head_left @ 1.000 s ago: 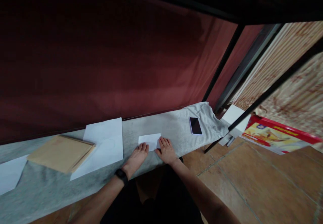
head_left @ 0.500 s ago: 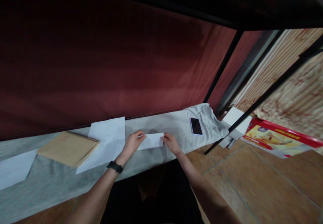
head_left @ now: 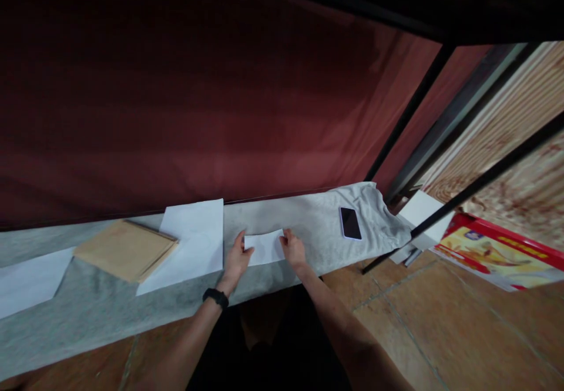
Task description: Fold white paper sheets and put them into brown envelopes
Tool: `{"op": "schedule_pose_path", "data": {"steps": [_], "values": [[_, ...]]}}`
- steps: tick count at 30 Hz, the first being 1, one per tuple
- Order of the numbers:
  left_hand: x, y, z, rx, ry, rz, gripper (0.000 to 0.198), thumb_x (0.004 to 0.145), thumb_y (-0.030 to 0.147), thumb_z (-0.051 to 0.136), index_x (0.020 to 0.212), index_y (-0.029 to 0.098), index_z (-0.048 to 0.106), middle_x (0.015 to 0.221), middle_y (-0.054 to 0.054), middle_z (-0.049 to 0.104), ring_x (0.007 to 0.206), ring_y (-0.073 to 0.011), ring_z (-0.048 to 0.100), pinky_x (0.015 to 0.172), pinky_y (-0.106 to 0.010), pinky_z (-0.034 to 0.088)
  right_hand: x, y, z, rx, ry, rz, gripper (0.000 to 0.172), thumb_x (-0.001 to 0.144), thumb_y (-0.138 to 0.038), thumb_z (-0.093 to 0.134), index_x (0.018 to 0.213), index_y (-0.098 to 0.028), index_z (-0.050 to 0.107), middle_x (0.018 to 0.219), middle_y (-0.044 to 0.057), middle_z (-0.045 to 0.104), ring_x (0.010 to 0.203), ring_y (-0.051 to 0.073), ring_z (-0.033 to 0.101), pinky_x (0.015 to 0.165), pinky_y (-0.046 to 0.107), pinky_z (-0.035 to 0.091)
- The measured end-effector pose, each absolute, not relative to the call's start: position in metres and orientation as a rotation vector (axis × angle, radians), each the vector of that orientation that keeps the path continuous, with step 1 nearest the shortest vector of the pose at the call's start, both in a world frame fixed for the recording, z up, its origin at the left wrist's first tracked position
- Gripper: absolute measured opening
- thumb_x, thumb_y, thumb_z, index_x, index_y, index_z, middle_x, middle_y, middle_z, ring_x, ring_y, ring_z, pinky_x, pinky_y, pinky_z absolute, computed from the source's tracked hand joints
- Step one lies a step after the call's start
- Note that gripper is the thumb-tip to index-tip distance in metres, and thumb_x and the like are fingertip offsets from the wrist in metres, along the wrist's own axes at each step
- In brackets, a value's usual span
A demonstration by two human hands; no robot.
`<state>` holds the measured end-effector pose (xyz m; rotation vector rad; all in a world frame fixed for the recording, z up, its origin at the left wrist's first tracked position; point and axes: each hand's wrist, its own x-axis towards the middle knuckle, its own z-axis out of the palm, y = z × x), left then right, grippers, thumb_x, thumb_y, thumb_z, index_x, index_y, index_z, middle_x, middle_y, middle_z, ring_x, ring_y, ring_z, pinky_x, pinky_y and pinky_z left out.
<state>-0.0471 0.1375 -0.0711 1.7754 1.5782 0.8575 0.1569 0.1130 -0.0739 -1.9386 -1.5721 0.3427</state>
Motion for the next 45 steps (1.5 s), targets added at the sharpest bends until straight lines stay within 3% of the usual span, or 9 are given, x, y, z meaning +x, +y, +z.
{"op": "schedule_pose_path", "data": {"steps": [4, 8, 12, 14, 17, 23, 29, 33, 45], "values": [[-0.037, 0.138, -0.068, 1.97, 1.702, 0.873, 0.058, 0.084, 0.012, 0.053, 0.141, 0.016, 0.049, 0.119, -0.013, 0.068, 0.102, -0.0249, 0.069, 0.093, -0.041, 0.055, 0.149, 0.106, -0.074, -1.934, -1.69, 0.192, 0.044, 0.098, -0.018, 0.042, 0.14, -0.016, 0.052, 0.127, 0.016, 0.066, 0.117, 0.027, 0.061, 0.1, 0.04, 0.047], [-0.028, 0.124, -0.067, 2.122, 1.811, 0.791, 0.051, 0.089, 0.011, 0.045, 0.139, 0.015, 0.052, 0.139, -0.017, 0.056, 0.119, -0.0248, 0.062, 0.103, -0.04, 0.05, 0.139, 0.085, -0.082, -1.802, -1.977, 0.079, 0.049, 0.102, -0.029, 0.043, 0.148, -0.015, 0.045, 0.152, 0.014, 0.048, 0.138, 0.027, 0.045, 0.115, 0.044, 0.036], [-0.015, 0.108, -0.072, 2.373, 1.877, 0.633, 0.046, 0.094, 0.018, 0.041, 0.138, 0.015, 0.055, 0.154, -0.018, 0.045, 0.139, -0.0315, 0.045, 0.112, -0.05, 0.04, 0.133, 0.066, -0.091, -1.831, -2.064, 0.048, 0.055, 0.104, -0.04, 0.042, 0.153, -0.015, 0.04, 0.159, 0.013, 0.039, 0.145, 0.029, 0.037, 0.12, 0.049, 0.025], [-0.008, 0.102, -0.078, 2.483, 1.768, 0.54, 0.048, 0.097, 0.021, 0.037, 0.142, 0.014, 0.051, 0.155, -0.016, 0.044, 0.145, -0.0298, 0.039, 0.116, -0.05, 0.035, 0.132, 0.063, -0.092, -1.866, -2.083, 0.047, 0.055, 0.104, -0.038, 0.041, 0.154, -0.014, 0.038, 0.159, 0.013, 0.037, 0.147, 0.028, 0.035, 0.121, 0.049, 0.024], [-0.005, 0.097, -0.089, 2.52, 1.69, 0.427, 0.053, 0.099, 0.027, 0.032, 0.148, 0.011, 0.043, 0.156, -0.016, 0.044, 0.147, -0.0256, 0.036, 0.12, -0.047, 0.03, 0.133, 0.063, -0.09, -1.874, -2.094, 0.048, 0.054, 0.104, -0.034, 0.04, 0.154, -0.014, 0.037, 0.159, 0.013, 0.037, 0.147, 0.027, 0.035, 0.121, 0.048, 0.024], [-0.031, 0.094, -0.099, 2.506, 1.77, 0.469, 0.063, 0.099, 0.037, 0.033, 0.154, 0.007, 0.033, 0.159, -0.019, 0.037, 0.15, -0.0277, 0.029, 0.121, -0.049, 0.028, 0.145, 0.058, -0.095, -1.915, -2.015, 0.008, 0.053, 0.105, -0.034, 0.036, 0.155, -0.014, 0.036, 0.158, 0.012, 0.039, 0.145, 0.029, 0.038, 0.121, 0.05, 0.022], [-0.015, 0.088, -0.089, 2.54, 1.772, 0.477, 0.058, 0.099, 0.032, 0.033, 0.152, 0.008, 0.039, 0.16, -0.016, 0.037, 0.152, -0.0276, 0.024, 0.124, -0.051, 0.02, 0.153, 0.053, -0.096, -1.922, -2.0, 0.007, 0.053, 0.105, -0.033, 0.038, 0.155, -0.016, 0.036, 0.157, 0.011, 0.041, 0.145, 0.029, 0.038, 0.12, 0.051, 0.023], [0.009, 0.084, -0.089, 2.626, 1.503, 0.392, 0.055, 0.101, 0.032, 0.03, 0.152, 0.012, 0.04, 0.161, -0.012, 0.036, 0.151, -0.0239, 0.027, 0.124, -0.046, 0.024, 0.153, 0.052, -0.096, -1.911, -2.021, 0.025, 0.053, 0.104, -0.029, 0.038, 0.155, -0.015, 0.037, 0.158, 0.011, 0.039, 0.146, 0.03, 0.036, 0.121, 0.052, 0.022], [-0.029, 0.088, -0.093, 2.605, 1.649, 0.415, 0.058, 0.099, 0.034, 0.034, 0.152, 0.011, 0.039, 0.16, -0.016, 0.034, 0.151, -0.0258, 0.027, 0.122, -0.048, 0.027, 0.14, 0.066, -0.092, -1.805, -2.044, 0.119, 0.051, 0.105, -0.032, 0.032, 0.152, -0.015, 0.041, 0.157, 0.01, 0.041, 0.146, 0.025, 0.038, 0.121, 0.047, 0.027]]}}
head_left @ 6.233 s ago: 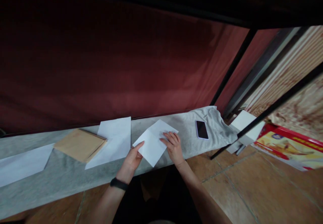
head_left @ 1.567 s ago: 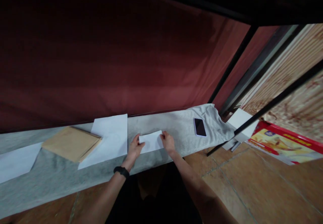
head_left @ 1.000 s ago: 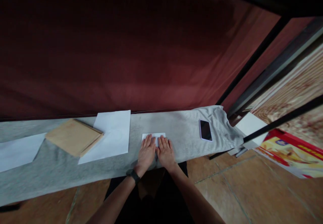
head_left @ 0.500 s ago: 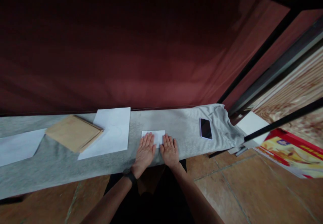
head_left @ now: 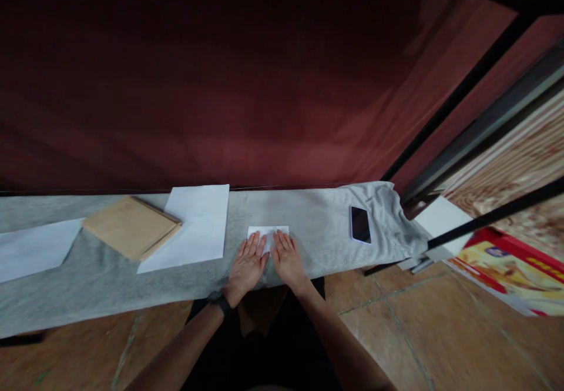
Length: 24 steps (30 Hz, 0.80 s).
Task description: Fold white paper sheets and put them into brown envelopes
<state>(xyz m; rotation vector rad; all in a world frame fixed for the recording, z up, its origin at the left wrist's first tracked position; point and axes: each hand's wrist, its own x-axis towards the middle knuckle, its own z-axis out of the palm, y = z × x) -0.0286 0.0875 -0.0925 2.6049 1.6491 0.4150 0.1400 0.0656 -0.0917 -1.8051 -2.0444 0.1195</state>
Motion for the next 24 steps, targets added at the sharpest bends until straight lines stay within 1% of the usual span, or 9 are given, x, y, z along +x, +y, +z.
{"op": "schedule_pose_path", "data": {"steps": [3, 6, 10, 13, 15, 17, 19, 21, 24], "values": [[-0.027, 0.087, -0.092, 2.617, 1.645, 0.419, 0.057, 0.098, 0.032, 0.035, 0.151, 0.013, 0.041, 0.161, -0.015, 0.034, 0.151, -0.0264, 0.027, 0.122, -0.049, 0.027, 0.131, 0.083, -0.088, -1.742, -2.154, 0.205, 0.049, 0.106, -0.034, 0.032, 0.15, -0.017, 0.045, 0.156, 0.008, 0.043, 0.146, 0.023, 0.038, 0.12, 0.044, 0.028], [-0.027, 0.087, -0.091, 2.614, 1.649, 0.44, 0.058, 0.099, 0.036, 0.036, 0.151, 0.011, 0.04, 0.16, -0.016, 0.035, 0.151, -0.0274, 0.028, 0.122, -0.049, 0.027, 0.136, 0.104, -0.081, -1.776, -2.171, 0.224, 0.047, 0.105, -0.03, 0.036, 0.149, -0.017, 0.046, 0.155, 0.008, 0.046, 0.145, 0.023, 0.039, 0.12, 0.045, 0.028], [-0.027, 0.086, -0.09, 2.583, 1.657, 0.493, 0.063, 0.099, 0.041, 0.037, 0.152, 0.008, 0.037, 0.159, -0.018, 0.037, 0.15, -0.0281, 0.03, 0.122, -0.048, 0.028, 0.152, 0.129, -0.065, -1.821, -2.199, 0.263, 0.046, 0.099, -0.023, 0.046, 0.144, -0.02, 0.052, 0.147, 0.009, 0.055, 0.135, 0.024, 0.048, 0.118, 0.042, 0.029], [-0.027, 0.085, -0.09, 2.536, 1.686, 0.561, 0.067, 0.098, 0.043, 0.039, 0.154, 0.008, 0.032, 0.16, -0.018, 0.036, 0.15, -0.0287, 0.031, 0.122, -0.047, 0.03, 0.157, 0.142, -0.054, -1.832, -2.249, 0.3, 0.04, 0.094, -0.021, 0.055, 0.133, -0.023, 0.062, 0.135, 0.01, 0.063, 0.124, 0.025, 0.056, 0.114, 0.043, 0.033], [-0.027, 0.085, -0.09, 2.506, 1.697, 0.616, 0.069, 0.098, 0.045, 0.041, 0.155, 0.008, 0.029, 0.161, -0.019, 0.033, 0.15, -0.0299, 0.03, 0.121, -0.048, 0.032, 0.157, 0.15, -0.047, -1.836, -2.254, 0.307, 0.033, 0.091, -0.018, 0.059, 0.121, -0.023, 0.069, 0.126, 0.01, 0.066, 0.119, 0.025, 0.058, 0.109, 0.042, 0.038], [-0.028, 0.084, -0.089, 2.486, 1.686, 0.694, 0.07, 0.098, 0.046, 0.042, 0.156, 0.009, 0.027, 0.163, -0.019, 0.029, 0.151, -0.0315, 0.028, 0.119, -0.049, 0.034, 0.157, 0.157, -0.038, -1.815, -2.263, 0.321, 0.025, 0.089, -0.013, 0.06, 0.109, -0.022, 0.073, 0.116, 0.009, 0.069, 0.112, 0.023, 0.062, 0.101, 0.035, 0.043], [-0.031, 0.082, -0.087, 2.453, 1.67, 0.823, 0.07, 0.099, 0.046, 0.042, 0.157, 0.012, 0.024, 0.165, -0.018, 0.025, 0.152, -0.032, 0.025, 0.119, -0.051, 0.034, 0.158, 0.162, -0.026, -1.779, -2.264, 0.33, 0.024, 0.091, -0.01, 0.057, 0.102, -0.023, 0.074, 0.109, 0.006, 0.07, 0.102, 0.018, 0.065, 0.093, 0.028, 0.046], [-0.034, 0.081, -0.086, 2.383, 1.663, 0.983, 0.068, 0.1, 0.044, 0.041, 0.159, 0.017, 0.019, 0.166, -0.016, 0.022, 0.152, -0.0308, 0.023, 0.12, -0.052, 0.033, 0.161, 0.164, -0.013, -1.745, -2.246, 0.319, 0.024, 0.096, -0.012, 0.053, 0.105, -0.024, 0.072, 0.11, 0.003, 0.069, 0.097, 0.015, 0.066, 0.089, 0.024, 0.047], [-0.04, 0.079, -0.085, 2.231, 1.669, 1.194, 0.065, 0.102, 0.038, 0.039, 0.16, 0.021, 0.015, 0.168, -0.013, 0.018, 0.153, -0.028, 0.02, 0.122, -0.051, 0.029, 0.165, 0.152, 0.0, -1.662, -2.15, 0.231, 0.023, 0.102, -0.018, 0.048, 0.112, -0.024, 0.068, 0.114, 0.004, 0.067, 0.101, 0.016, 0.065, 0.092, 0.026, 0.048]]}}
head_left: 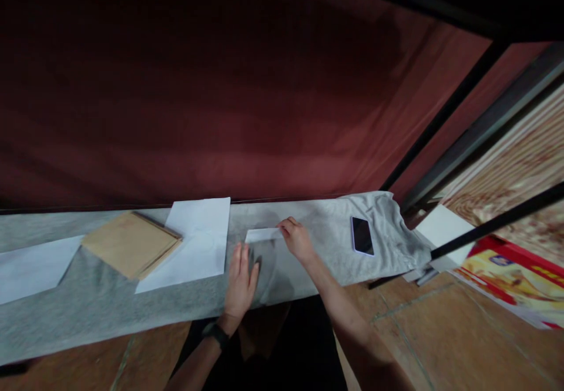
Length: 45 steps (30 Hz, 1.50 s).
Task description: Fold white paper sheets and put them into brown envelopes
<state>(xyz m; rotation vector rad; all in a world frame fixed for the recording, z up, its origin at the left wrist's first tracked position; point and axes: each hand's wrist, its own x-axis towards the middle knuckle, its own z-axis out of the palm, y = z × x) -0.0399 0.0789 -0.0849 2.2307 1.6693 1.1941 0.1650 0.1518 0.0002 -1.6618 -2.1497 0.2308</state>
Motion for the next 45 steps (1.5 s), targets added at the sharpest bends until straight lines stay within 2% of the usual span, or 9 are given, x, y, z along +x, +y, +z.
{"op": "schedule_pose_path", "data": {"steps": [5, 9, 12, 19, 21, 25, 31, 39, 45], "values": [[-0.045, 0.08, -0.087, 2.12, 1.679, 1.299, 0.062, 0.102, 0.034, 0.037, 0.159, 0.02, 0.017, 0.167, -0.013, 0.02, 0.153, -0.0271, 0.021, 0.123, -0.052, 0.028, 0.168, 0.102, -0.024, -1.528, -2.167, 0.123, 0.022, 0.101, -0.015, 0.048, 0.104, -0.022, 0.069, 0.107, 0.006, 0.069, 0.104, 0.02, 0.063, 0.096, 0.032, 0.05], [-0.044, 0.081, -0.087, 2.3, 1.614, 1.148, 0.05, 0.102, 0.032, 0.036, 0.151, 0.021, 0.039, 0.162, -0.012, 0.033, 0.151, -0.0263, 0.028, 0.122, -0.052, 0.031, 0.167, 0.064, -0.062, -1.541, -2.218, 0.153, 0.022, 0.095, -0.009, 0.054, 0.104, -0.022, 0.07, 0.108, 0.006, 0.071, 0.107, 0.02, 0.063, 0.099, 0.032, 0.049], [-0.034, 0.081, -0.089, 2.501, 1.542, 0.933, 0.046, 0.102, 0.03, 0.033, 0.143, 0.02, 0.05, 0.158, -0.011, 0.043, 0.148, -0.0254, 0.034, 0.122, -0.052, 0.029, 0.164, 0.052, -0.074, -1.507, -2.144, 0.213, 0.022, 0.095, -0.015, 0.057, 0.111, -0.023, 0.07, 0.118, 0.005, 0.07, 0.112, 0.019, 0.063, 0.104, 0.034, 0.047], [0.001, 0.081, -0.095, 2.75, 1.537, 0.39, 0.051, 0.098, 0.026, 0.036, 0.146, 0.013, 0.049, 0.155, -0.016, 0.044, 0.148, -0.0279, 0.035, 0.12, -0.053, 0.03, 0.15, 0.076, -0.067, -1.563, -2.101, 0.24, 0.037, 0.106, -0.027, 0.038, 0.133, -0.019, 0.062, 0.139, 0.008, 0.062, 0.132, 0.02, 0.054, 0.114, 0.039, 0.04], [0.0, 0.082, -0.096, 2.773, 1.529, 0.357, 0.052, 0.099, 0.028, 0.035, 0.147, 0.013, 0.047, 0.156, -0.015, 0.044, 0.149, -0.0268, 0.034, 0.121, -0.052, 0.029, 0.15, 0.085, -0.071, -1.616, -2.156, 0.207, 0.041, 0.107, -0.033, 0.036, 0.139, -0.019, 0.058, 0.146, 0.008, 0.056, 0.138, 0.023, 0.048, 0.117, 0.045, 0.035], [-0.013, 0.083, -0.098, 2.743, 1.569, 0.376, 0.062, 0.1, 0.048, 0.035, 0.151, 0.013, 0.042, 0.157, -0.015, 0.042, 0.148, -0.0267, 0.034, 0.121, -0.05, 0.03, 0.159, 0.094, -0.083, -1.741, -2.181, 0.117, 0.049, 0.108, -0.04, 0.031, 0.15, -0.018, 0.045, 0.155, 0.008, 0.044, 0.145, 0.025, 0.04, 0.121, 0.047, 0.027], [-0.03, 0.08, -0.104, 2.681, 1.702, 0.464, 0.075, 0.098, 0.059, 0.032, 0.152, 0.008, 0.037, 0.157, -0.018, 0.041, 0.148, -0.0286, 0.034, 0.12, -0.048, 0.031, 0.181, 0.097, -0.092, -1.837, -2.159, -0.01, 0.053, 0.107, -0.04, 0.033, 0.154, -0.017, 0.037, 0.158, 0.009, 0.039, 0.146, 0.028, 0.036, 0.121, 0.051, 0.024], [-0.035, 0.081, -0.104, 2.712, 1.666, 0.477, 0.068, 0.098, 0.056, 0.038, 0.151, 0.013, 0.041, 0.158, -0.017, 0.04, 0.149, -0.0296, 0.033, 0.12, -0.049, 0.031, 0.168, 0.076, -0.096, -1.786, -2.13, -0.111, 0.051, 0.105, -0.031, 0.037, 0.153, -0.015, 0.04, 0.159, 0.01, 0.037, 0.146, 0.025, 0.037, 0.121, 0.046, 0.026], [-0.018, 0.08, -0.089, 2.76, 1.521, 0.414, 0.054, 0.1, 0.034, 0.037, 0.15, 0.016, 0.042, 0.16, -0.012, 0.038, 0.151, -0.0239, 0.027, 0.125, -0.047, 0.021, 0.16, 0.059, -0.1, -1.718, -2.167, -0.059, 0.048, 0.106, -0.03, 0.037, 0.151, -0.015, 0.043, 0.154, 0.013, 0.045, 0.143, 0.025, 0.042, 0.119, 0.048, 0.027]]}}
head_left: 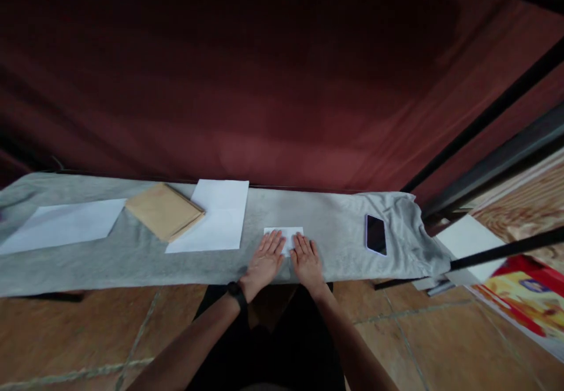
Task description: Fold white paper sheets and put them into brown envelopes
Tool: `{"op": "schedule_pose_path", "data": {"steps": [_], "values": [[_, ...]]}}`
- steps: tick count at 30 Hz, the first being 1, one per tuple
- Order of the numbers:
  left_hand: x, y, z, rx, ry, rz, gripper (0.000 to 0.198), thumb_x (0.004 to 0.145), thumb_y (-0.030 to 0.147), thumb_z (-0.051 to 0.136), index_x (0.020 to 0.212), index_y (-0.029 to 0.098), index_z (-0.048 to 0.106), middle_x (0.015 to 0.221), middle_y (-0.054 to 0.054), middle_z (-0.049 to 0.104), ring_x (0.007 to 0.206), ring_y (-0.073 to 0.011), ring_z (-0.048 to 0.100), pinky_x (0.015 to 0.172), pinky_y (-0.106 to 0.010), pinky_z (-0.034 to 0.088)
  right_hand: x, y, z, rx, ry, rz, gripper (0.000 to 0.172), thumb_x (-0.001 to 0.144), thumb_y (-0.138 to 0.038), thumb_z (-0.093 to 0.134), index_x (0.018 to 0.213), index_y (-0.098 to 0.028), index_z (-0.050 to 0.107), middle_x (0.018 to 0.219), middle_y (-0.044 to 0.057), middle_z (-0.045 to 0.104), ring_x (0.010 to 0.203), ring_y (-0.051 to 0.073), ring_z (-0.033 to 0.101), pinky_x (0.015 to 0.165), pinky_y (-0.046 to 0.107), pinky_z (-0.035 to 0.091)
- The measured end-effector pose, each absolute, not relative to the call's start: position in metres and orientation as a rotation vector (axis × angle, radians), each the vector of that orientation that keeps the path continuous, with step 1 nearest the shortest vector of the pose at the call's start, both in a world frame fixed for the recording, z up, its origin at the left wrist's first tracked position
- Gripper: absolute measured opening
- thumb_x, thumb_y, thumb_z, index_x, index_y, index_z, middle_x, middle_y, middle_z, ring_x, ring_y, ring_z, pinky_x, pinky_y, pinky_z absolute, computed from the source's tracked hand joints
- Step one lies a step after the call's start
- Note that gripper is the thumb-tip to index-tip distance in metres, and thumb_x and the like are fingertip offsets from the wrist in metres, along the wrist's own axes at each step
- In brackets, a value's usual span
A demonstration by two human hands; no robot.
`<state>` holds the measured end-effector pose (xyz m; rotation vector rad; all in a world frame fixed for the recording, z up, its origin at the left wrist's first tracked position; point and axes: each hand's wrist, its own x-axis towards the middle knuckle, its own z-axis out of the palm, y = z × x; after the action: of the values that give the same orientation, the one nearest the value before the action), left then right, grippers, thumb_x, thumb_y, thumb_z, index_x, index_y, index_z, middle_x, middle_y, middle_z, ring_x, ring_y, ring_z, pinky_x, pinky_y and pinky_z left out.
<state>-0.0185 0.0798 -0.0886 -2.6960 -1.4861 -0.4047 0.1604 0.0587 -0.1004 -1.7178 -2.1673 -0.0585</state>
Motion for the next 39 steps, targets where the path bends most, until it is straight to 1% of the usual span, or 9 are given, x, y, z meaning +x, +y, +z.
{"op": "schedule_pose_path", "data": {"steps": [4, 10, 15, 18, 22, 26, 29, 34, 39], "values": [[0.003, 0.076, -0.089, -2.799, -1.473, -0.412, 0.056, 0.1, 0.029, 0.031, 0.153, 0.012, 0.035, 0.161, -0.013, 0.036, 0.151, -0.0212, 0.027, 0.126, -0.045, 0.018, 0.161, 0.059, -0.099, -1.717, -2.202, -0.063, 0.049, 0.104, -0.025, 0.036, 0.152, -0.014, 0.042, 0.155, 0.014, 0.043, 0.145, 0.028, 0.038, 0.119, 0.053, 0.026], [0.005, 0.072, -0.093, -2.846, -1.454, -0.414, 0.056, 0.102, 0.032, 0.028, 0.154, 0.01, 0.033, 0.162, -0.014, 0.032, 0.153, -0.0226, 0.022, 0.125, -0.044, 0.015, 0.162, 0.055, -0.098, -1.76, -2.235, -0.056, 0.049, 0.103, -0.024, 0.036, 0.151, -0.016, 0.044, 0.159, 0.016, 0.037, 0.146, 0.029, 0.035, 0.118, 0.056, 0.023], [-0.008, 0.07, -0.088, -2.904, -1.357, -0.401, 0.06, 0.102, 0.044, 0.036, 0.154, 0.016, 0.033, 0.164, -0.014, 0.03, 0.154, -0.0265, 0.018, 0.125, -0.048, 0.014, 0.166, 0.05, -0.101, -1.736, -2.2, -0.017, 0.048, 0.105, -0.03, 0.032, 0.15, -0.018, 0.046, 0.158, 0.018, 0.038, 0.145, 0.031, 0.036, 0.117, 0.06, 0.021], [-0.014, 0.07, -0.086, -2.933, -1.334, -0.388, 0.065, 0.1, 0.052, 0.04, 0.154, 0.017, 0.033, 0.165, -0.014, 0.027, 0.154, -0.0273, 0.018, 0.125, -0.048, 0.015, 0.167, 0.048, -0.103, -1.73, -2.164, -0.032, 0.05, 0.105, -0.03, 0.03, 0.151, -0.017, 0.043, 0.157, 0.018, 0.039, 0.145, 0.031, 0.037, 0.117, 0.059, 0.022], [-0.018, 0.07, -0.085, -2.955, -1.34, -0.369, 0.069, 0.099, 0.056, 0.038, 0.154, 0.016, 0.033, 0.165, -0.015, 0.026, 0.154, -0.0266, 0.017, 0.125, -0.048, 0.015, 0.167, 0.046, -0.107, -1.78, -2.127, -0.055, 0.053, 0.105, -0.031, 0.03, 0.154, -0.014, 0.037, 0.157, 0.018, 0.039, 0.145, 0.031, 0.037, 0.118, 0.057, 0.022], [-0.014, 0.07, -0.084, -2.95, -1.383, -0.363, 0.064, 0.102, 0.051, 0.029, 0.154, 0.013, 0.033, 0.164, -0.015, 0.028, 0.154, -0.0242, 0.019, 0.125, -0.046, 0.014, 0.167, 0.045, -0.11, -1.816, -2.097, -0.077, 0.054, 0.105, -0.032, 0.032, 0.155, -0.01, 0.035, 0.157, 0.019, 0.039, 0.146, 0.03, 0.035, 0.119, 0.056, 0.02], [-0.003, 0.076, -0.087, -2.934, -1.424, -0.371, 0.06, 0.104, 0.043, 0.021, 0.155, 0.013, 0.032, 0.162, -0.013, 0.033, 0.153, -0.0217, 0.022, 0.125, -0.045, 0.014, 0.165, 0.043, -0.11, -1.841, -2.082, -0.067, 0.054, 0.104, -0.028, 0.033, 0.156, -0.011, 0.034, 0.158, 0.017, 0.038, 0.147, 0.029, 0.033, 0.12, 0.055, 0.019], [0.019, 0.1, -0.092, -2.955, -1.372, -0.37, 0.058, 0.101, 0.032, 0.025, 0.155, 0.014, 0.032, 0.16, -0.011, 0.037, 0.152, -0.0191, 0.026, 0.126, -0.044, 0.015, 0.163, 0.045, -0.107, -1.88, -2.061, -0.023, 0.053, 0.103, -0.022, 0.032, 0.156, -0.016, 0.034, 0.159, 0.013, 0.038, 0.148, 0.026, 0.033, 0.122, 0.052, 0.017], [0.024, 0.115, -0.093, -2.935, -1.355, -0.358, 0.058, 0.099, 0.027, 0.027, 0.154, 0.012, 0.034, 0.161, -0.011, 0.036, 0.152, -0.0191, 0.026, 0.126, -0.042, 0.016, 0.162, 0.046, -0.103, -1.871, -2.036, -0.002, 0.051, 0.104, -0.025, 0.034, 0.154, -0.015, 0.039, 0.155, 0.013, 0.044, 0.146, 0.027, 0.036, 0.122, 0.054, 0.017]]}}
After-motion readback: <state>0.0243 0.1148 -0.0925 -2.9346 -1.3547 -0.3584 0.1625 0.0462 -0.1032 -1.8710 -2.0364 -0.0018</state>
